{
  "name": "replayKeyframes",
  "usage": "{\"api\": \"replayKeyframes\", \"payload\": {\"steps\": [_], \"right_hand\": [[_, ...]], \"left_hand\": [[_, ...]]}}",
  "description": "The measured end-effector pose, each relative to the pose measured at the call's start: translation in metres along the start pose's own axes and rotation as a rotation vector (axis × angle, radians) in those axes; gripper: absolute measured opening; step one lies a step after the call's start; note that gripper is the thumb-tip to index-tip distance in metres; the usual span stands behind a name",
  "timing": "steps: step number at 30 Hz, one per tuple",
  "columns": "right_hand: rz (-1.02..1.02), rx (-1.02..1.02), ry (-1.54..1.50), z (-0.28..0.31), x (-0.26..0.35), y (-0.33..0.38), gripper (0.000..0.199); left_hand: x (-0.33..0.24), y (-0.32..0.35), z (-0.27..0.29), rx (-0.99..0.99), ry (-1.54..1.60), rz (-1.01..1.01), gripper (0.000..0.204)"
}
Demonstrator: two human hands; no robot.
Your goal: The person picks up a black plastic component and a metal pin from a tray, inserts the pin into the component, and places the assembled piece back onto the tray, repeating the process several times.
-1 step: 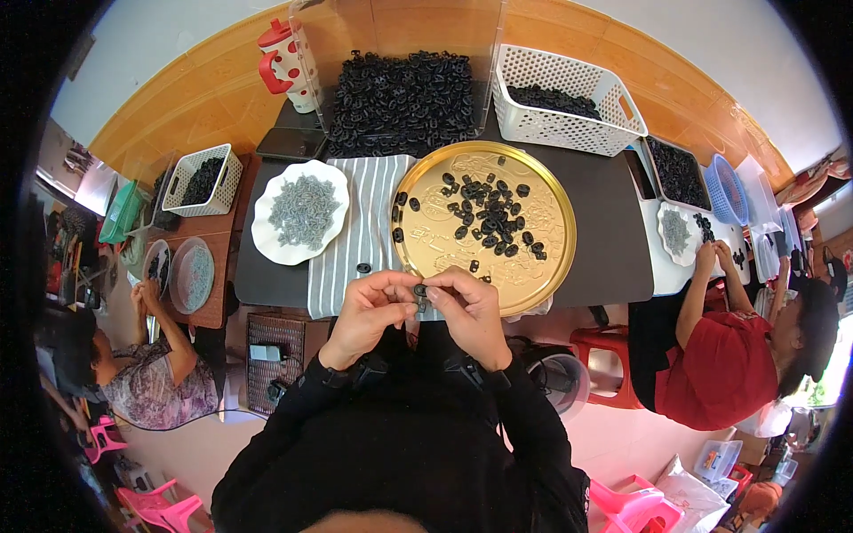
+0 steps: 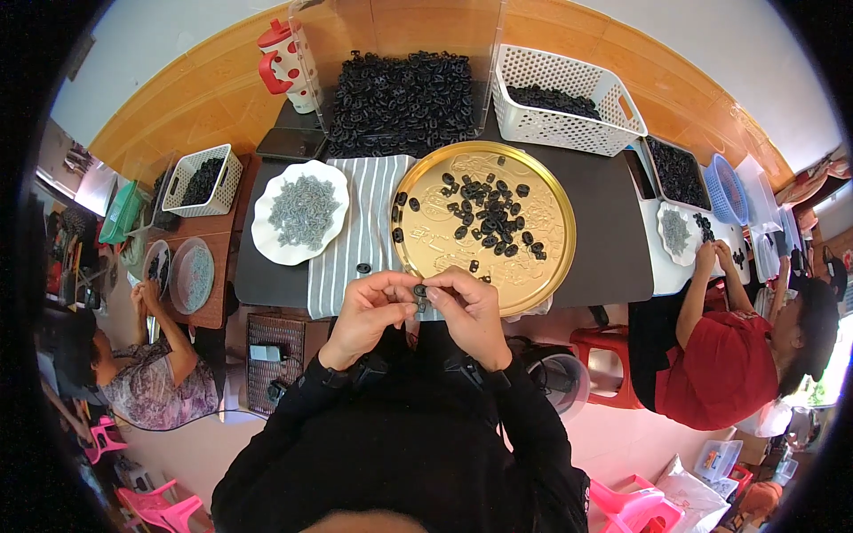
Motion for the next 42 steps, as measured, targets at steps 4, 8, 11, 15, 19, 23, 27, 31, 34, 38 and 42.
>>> {"api": "replayKeyframes", "payload": {"steps": [4,8,11,15,19,23,27,31,34,38,42], "right_hand": [[0.017,0.013,0.028,0.0,0.001,0.0,0.011],[0.014,0.026,0.059,-0.002,0.003,0.002,0.011],[0.02,0.007,0.052,-0.003,0.001,0.004,0.011],[0.031,0.01,0.063,-0.003,0.0,0.004,0.011],[0.101,0.035,0.11,-0.002,0.0,0.004,0.014],[0.181,0.037,0.166,-0.003,0.002,0.005,0.02],[0.196,0.046,0.188,-0.001,-0.001,0.005,0.021],[0.211,0.083,0.16,-0.002,0.0,0.006,0.026],[0.193,0.087,0.161,-0.003,0.001,0.006,0.03],[0.254,0.132,0.261,-0.003,0.004,0.005,0.032],[0.245,0.124,0.245,-0.003,0.004,0.005,0.032]], "left_hand": [[0.001,0.0,0.0,0.006,-0.016,-0.018,0.033],[0.002,0.001,0.0,-0.023,-0.02,-0.011,0.029],[0.003,0.001,-0.001,-0.036,-0.006,-0.02,0.027],[0.003,0.001,-0.002,-0.035,-0.005,-0.027,0.027],[0.008,0.002,-0.002,-0.071,0.031,-0.047,0.026],[0.008,0.002,-0.004,-0.096,0.023,-0.065,0.027],[0.008,0.003,-0.008,-0.122,0.001,-0.104,0.029],[0.01,0.004,-0.009,-0.158,-0.017,-0.164,0.028],[0.007,0.004,-0.01,-0.146,-0.041,-0.173,0.027],[0.007,0.003,-0.006,-0.105,-0.057,-0.159,0.027],[0.006,0.003,-0.004,-0.081,-0.073,-0.15,0.028]]}}
Point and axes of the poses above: each hand's wrist, its own y-axis away from the middle knuckle, its own z-axis out of the back of the hand, x = y × z, the point moved 1 cm from there along -y, towards the middle knuckle, and after that the axes turned 14 degrees about -y, right-handed, at the moved point
